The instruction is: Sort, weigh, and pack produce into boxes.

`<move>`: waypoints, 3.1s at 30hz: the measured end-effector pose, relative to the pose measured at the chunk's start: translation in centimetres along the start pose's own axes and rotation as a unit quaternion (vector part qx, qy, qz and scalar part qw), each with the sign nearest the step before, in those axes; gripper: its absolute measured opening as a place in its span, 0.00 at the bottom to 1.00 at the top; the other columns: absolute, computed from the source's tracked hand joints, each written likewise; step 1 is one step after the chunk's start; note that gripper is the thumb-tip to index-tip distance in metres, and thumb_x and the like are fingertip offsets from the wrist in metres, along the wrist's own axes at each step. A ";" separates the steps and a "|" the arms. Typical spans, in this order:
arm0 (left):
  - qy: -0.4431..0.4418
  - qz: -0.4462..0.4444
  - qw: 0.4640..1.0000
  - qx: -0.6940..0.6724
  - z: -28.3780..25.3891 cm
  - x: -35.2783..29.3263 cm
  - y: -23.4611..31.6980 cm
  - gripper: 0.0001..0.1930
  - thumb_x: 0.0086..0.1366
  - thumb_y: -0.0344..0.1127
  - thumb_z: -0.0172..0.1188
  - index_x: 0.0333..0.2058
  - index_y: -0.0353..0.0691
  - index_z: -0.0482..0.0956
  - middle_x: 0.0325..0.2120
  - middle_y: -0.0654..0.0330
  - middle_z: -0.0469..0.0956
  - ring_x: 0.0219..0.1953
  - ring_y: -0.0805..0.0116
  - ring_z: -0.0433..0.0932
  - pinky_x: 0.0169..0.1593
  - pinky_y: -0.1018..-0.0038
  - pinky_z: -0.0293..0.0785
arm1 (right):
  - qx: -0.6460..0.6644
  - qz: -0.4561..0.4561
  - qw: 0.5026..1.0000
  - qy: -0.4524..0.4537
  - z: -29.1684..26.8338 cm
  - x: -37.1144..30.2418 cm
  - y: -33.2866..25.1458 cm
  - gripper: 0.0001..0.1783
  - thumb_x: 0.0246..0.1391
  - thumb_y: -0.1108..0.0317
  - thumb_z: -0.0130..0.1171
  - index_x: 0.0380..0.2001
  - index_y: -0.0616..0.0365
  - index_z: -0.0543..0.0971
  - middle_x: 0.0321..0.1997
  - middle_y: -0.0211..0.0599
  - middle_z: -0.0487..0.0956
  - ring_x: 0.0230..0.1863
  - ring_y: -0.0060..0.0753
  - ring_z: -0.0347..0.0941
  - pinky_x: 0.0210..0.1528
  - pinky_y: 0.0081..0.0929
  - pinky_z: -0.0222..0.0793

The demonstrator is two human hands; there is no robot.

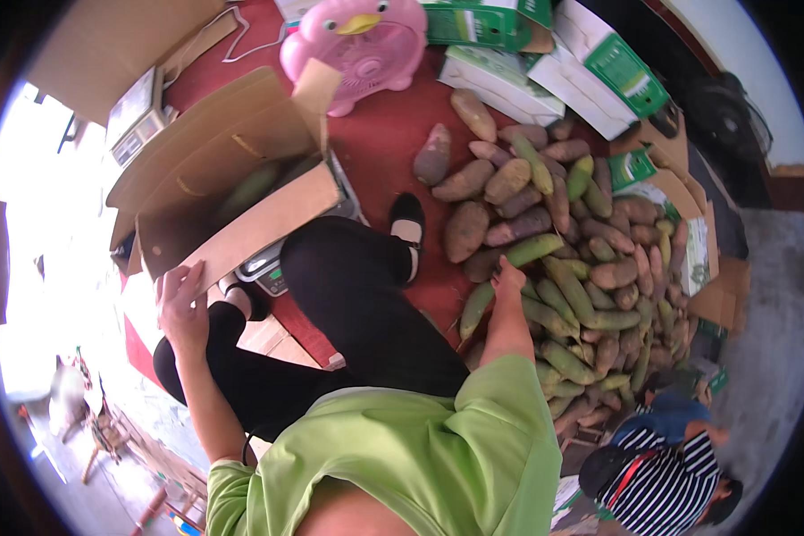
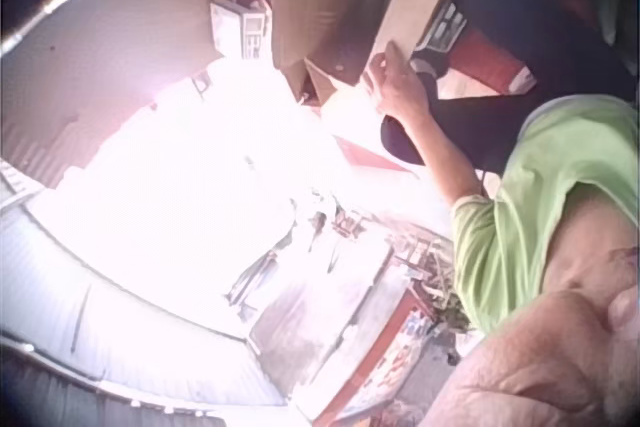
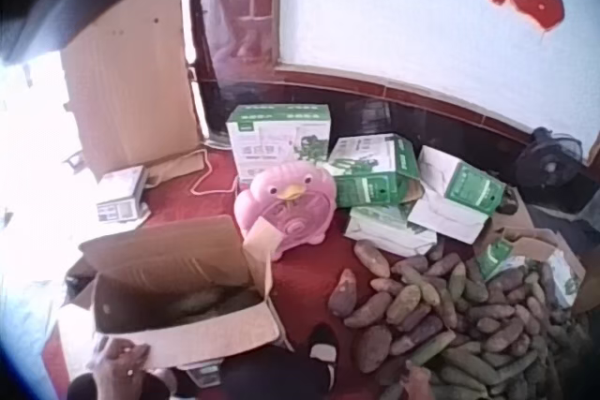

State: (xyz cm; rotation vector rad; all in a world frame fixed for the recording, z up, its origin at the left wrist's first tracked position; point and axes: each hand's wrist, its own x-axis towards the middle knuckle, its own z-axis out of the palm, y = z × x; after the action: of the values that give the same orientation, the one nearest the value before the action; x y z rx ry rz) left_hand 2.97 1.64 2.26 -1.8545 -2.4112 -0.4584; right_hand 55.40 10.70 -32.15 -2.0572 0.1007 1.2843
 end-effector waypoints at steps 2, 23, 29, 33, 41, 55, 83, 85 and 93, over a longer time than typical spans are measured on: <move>-0.001 0.007 1.000 0.004 0.0 0.0 -0.3 0.22 0.40 0.22 0.59 0.38 0.46 0.81 0.33 0.64 0.73 0.41 0.59 0.71 0.46 0.65 0.68 | -0.007 -0.010 1.000 0.007 0.3 -0.9 -0.2 0.16 0.47 0.63 0.66 0.37 0.56 0.73 0.36 0.35 0.75 0.30 0.36 0.72 0.33 0.39 0.65; 0.002 0.029 0.999 -0.013 -1.2 0.1 -0.8 0.20 0.43 0.24 0.61 0.39 0.46 0.81 0.33 0.65 0.73 0.38 0.62 0.71 0.42 0.67 0.68 | -0.024 -0.455 0.759 -0.466 8.3 -31.2 -11.3 0.25 0.56 0.66 0.54 0.54 0.67 0.67 0.45 0.34 0.75 0.39 0.21 0.70 0.39 0.18 0.65; 0.009 0.036 0.999 -0.018 -1.1 0.1 -1.0 0.18 0.44 0.26 0.62 0.38 0.46 0.80 0.33 0.66 0.73 0.38 0.62 0.71 0.43 0.66 0.67 | -0.149 -0.368 0.720 -0.569 15.8 -40.2 -15.9 0.21 0.53 0.65 0.56 0.48 0.66 0.73 0.37 0.35 0.77 0.28 0.21 0.72 0.26 0.17 0.65; 0.004 0.034 0.999 -0.017 -1.2 0.2 -1.1 0.18 0.44 0.26 0.62 0.38 0.46 0.80 0.33 0.66 0.73 0.38 0.62 0.71 0.44 0.66 0.67 | -0.315 -0.413 0.642 -0.563 21.8 -43.0 -14.7 0.18 0.52 0.62 0.57 0.41 0.66 0.77 0.32 0.30 0.77 0.27 0.16 0.69 0.23 0.15 0.64; -0.001 0.039 0.999 -0.013 -0.9 0.5 -0.6 0.18 0.43 0.25 0.60 0.37 0.47 0.80 0.33 0.66 0.72 0.40 0.63 0.71 0.45 0.66 0.69 | -0.407 -0.582 0.453 -0.538 30.8 -41.7 -9.6 0.26 0.50 0.52 0.54 0.41 0.67 0.77 0.31 0.49 0.80 0.31 0.40 0.78 0.39 0.31 0.71; -0.004 0.071 0.997 -0.008 0.3 0.2 -0.9 0.21 0.46 0.20 0.59 0.41 0.43 0.81 0.34 0.62 0.73 0.38 0.61 0.72 0.41 0.68 0.69 | 0.020 -0.577 0.717 -0.389 15.8 -33.9 -8.1 0.10 0.59 0.69 0.51 0.36 0.66 0.78 0.31 0.33 0.79 0.33 0.20 0.73 0.37 0.20 0.69; 0.025 0.086 0.996 0.028 1.4 0.2 -1.2 0.23 0.45 0.18 0.58 0.42 0.45 0.81 0.34 0.61 0.74 0.39 0.61 0.73 0.39 0.68 0.72 | -0.223 -0.199 0.889 0.347 -18.8 -3.4 -1.1 0.40 0.37 0.62 0.68 0.55 0.64 0.65 0.55 0.56 0.69 0.56 0.52 0.66 0.57 0.39 0.63; 0.024 0.069 0.997 0.033 1.0 0.1 -0.9 0.23 0.45 0.18 0.58 0.42 0.44 0.81 0.34 0.61 0.74 0.39 0.61 0.73 0.39 0.68 0.72 | -0.126 -0.202 0.914 0.327 -18.8 -1.4 -0.1 0.41 0.36 0.61 0.71 0.54 0.65 0.66 0.55 0.54 0.70 0.55 0.50 0.68 0.56 0.37 0.65; -0.006 0.007 1.000 0.010 0.6 0.4 0.1 0.22 0.43 0.21 0.62 0.40 0.47 0.81 0.35 0.64 0.73 0.41 0.62 0.72 0.45 0.67 0.68 | -0.104 -0.199 0.942 0.251 -19.6 2.1 -0.6 0.34 0.42 0.67 0.68 0.53 0.61 0.66 0.51 0.42 0.72 0.41 0.36 0.72 0.34 0.35 0.72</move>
State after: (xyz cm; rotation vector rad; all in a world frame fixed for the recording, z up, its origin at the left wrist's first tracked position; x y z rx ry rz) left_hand 3.01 2.19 1.77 -1.8706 -2.3998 -0.4230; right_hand 71.61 0.04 -28.36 -2.3899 -0.2222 0.5268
